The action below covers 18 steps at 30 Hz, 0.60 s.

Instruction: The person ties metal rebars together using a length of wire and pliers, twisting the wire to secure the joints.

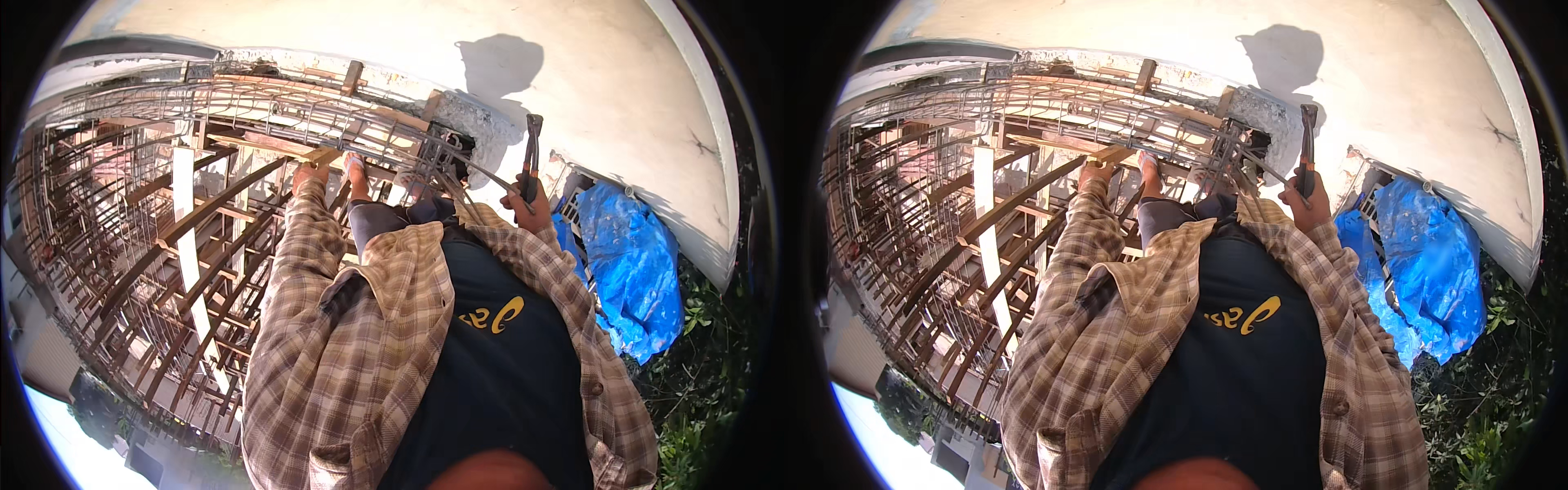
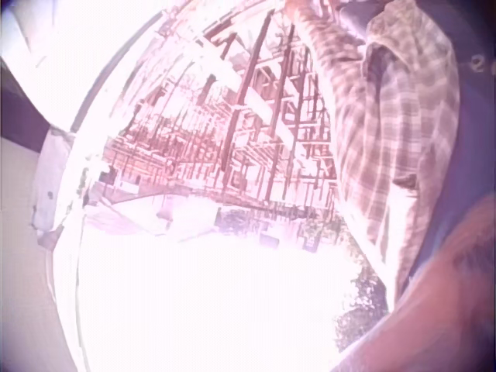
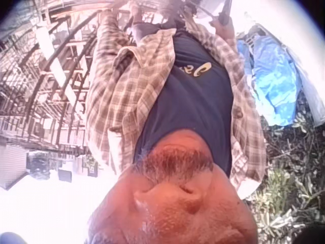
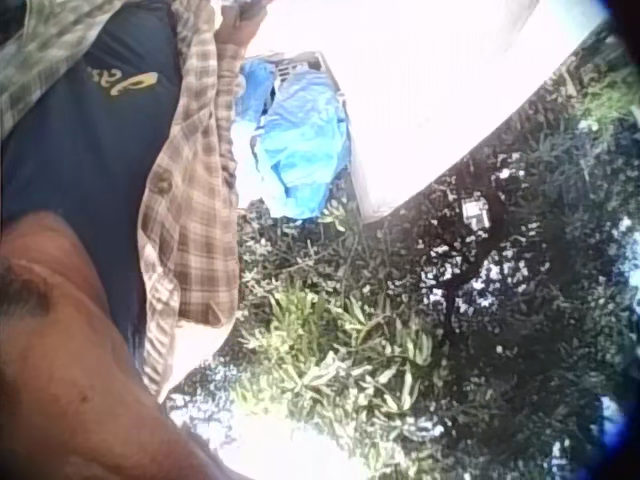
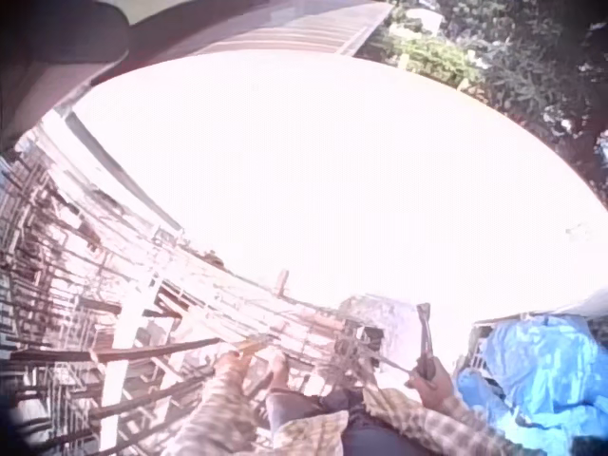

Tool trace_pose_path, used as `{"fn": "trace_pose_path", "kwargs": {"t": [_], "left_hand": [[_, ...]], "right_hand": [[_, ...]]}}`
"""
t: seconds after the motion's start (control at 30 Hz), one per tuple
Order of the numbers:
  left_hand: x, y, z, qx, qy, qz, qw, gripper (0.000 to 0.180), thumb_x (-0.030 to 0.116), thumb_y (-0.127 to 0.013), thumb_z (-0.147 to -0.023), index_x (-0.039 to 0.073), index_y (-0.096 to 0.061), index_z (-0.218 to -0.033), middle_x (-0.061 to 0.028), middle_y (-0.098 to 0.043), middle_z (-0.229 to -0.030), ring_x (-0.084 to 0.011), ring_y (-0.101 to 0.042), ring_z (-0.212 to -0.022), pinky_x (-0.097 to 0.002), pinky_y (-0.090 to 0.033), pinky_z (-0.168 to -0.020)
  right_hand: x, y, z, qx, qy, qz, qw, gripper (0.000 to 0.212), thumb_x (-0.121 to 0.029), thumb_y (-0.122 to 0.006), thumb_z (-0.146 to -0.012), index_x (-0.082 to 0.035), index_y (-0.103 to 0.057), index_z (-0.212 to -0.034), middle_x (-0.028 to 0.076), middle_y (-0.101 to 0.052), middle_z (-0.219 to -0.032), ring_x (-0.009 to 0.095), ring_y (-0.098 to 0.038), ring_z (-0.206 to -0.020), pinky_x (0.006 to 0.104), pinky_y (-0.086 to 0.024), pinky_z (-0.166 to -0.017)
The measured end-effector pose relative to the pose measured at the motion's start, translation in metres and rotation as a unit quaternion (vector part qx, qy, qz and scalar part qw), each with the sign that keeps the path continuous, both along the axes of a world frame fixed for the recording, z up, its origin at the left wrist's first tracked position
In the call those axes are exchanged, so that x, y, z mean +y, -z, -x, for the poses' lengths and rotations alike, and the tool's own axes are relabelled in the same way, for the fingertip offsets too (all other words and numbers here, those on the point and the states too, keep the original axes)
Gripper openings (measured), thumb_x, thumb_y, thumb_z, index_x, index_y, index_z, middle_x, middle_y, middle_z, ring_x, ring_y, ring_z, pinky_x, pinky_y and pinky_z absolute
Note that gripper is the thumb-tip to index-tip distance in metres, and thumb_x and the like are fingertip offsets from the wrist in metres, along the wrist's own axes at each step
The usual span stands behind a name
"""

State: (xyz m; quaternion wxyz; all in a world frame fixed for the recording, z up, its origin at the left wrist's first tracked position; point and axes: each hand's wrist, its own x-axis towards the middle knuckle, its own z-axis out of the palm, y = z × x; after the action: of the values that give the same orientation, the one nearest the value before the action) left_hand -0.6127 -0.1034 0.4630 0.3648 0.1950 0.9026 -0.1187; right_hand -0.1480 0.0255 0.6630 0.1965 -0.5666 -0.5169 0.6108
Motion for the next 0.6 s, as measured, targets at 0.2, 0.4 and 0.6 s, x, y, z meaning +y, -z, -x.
{"fn": "trace_pose_path", "kwargs": {"t": [0.2,0.4,0.6], "left_hand": [[0.039,0.009,0.001,0.000,0.191,0.026,0.981,0.061,0.055,-0.056,-0.081,0.018,-0.058,-0.129,-0.0039,-0.037,-0.149,-0.0280,-0.042,-0.131,-0.0443,-0.037,-0.104],[0.047,0.043,0.026,-0.014,0.336,-0.008,0.942,0.062,0.056,-0.061,-0.081,0.018,-0.056,-0.130,-0.0090,-0.036,-0.150,-0.0308,-0.039,-0.133,-0.0483,-0.032,-0.105],[0.045,0.074,0.048,-0.060,0.436,0.067,0.895,0.062,0.049,-0.061,-0.081,0.021,-0.051,-0.135,-0.0096,-0.058,-0.131,-0.0272,-0.045,-0.129,-0.0490,-0.035,-0.103]], "right_hand": [[-0.018,-0.018,0.013,-0.020,0.098,-0.004,0.995,0.035,-0.006,-0.058,-0.089,0.004,-0.044,-0.120,0.010,-0.059,-0.096,0.017,-0.066,-0.078,0.0294,-0.055,-0.068],[-0.033,-0.030,0.017,-0.079,0.176,0.059,0.979,0.037,-0.005,-0.062,-0.086,0.002,-0.049,-0.120,0.013,-0.063,-0.108,0.015,-0.064,-0.074,0.0275,-0.053,-0.060],[-0.049,-0.033,0.036,-0.108,0.254,0.070,0.959,0.039,-0.011,-0.067,-0.086,0.001,-0.052,-0.120,0.014,-0.063,-0.110,0.016,-0.064,-0.073,0.0279,-0.053,-0.060]]}}
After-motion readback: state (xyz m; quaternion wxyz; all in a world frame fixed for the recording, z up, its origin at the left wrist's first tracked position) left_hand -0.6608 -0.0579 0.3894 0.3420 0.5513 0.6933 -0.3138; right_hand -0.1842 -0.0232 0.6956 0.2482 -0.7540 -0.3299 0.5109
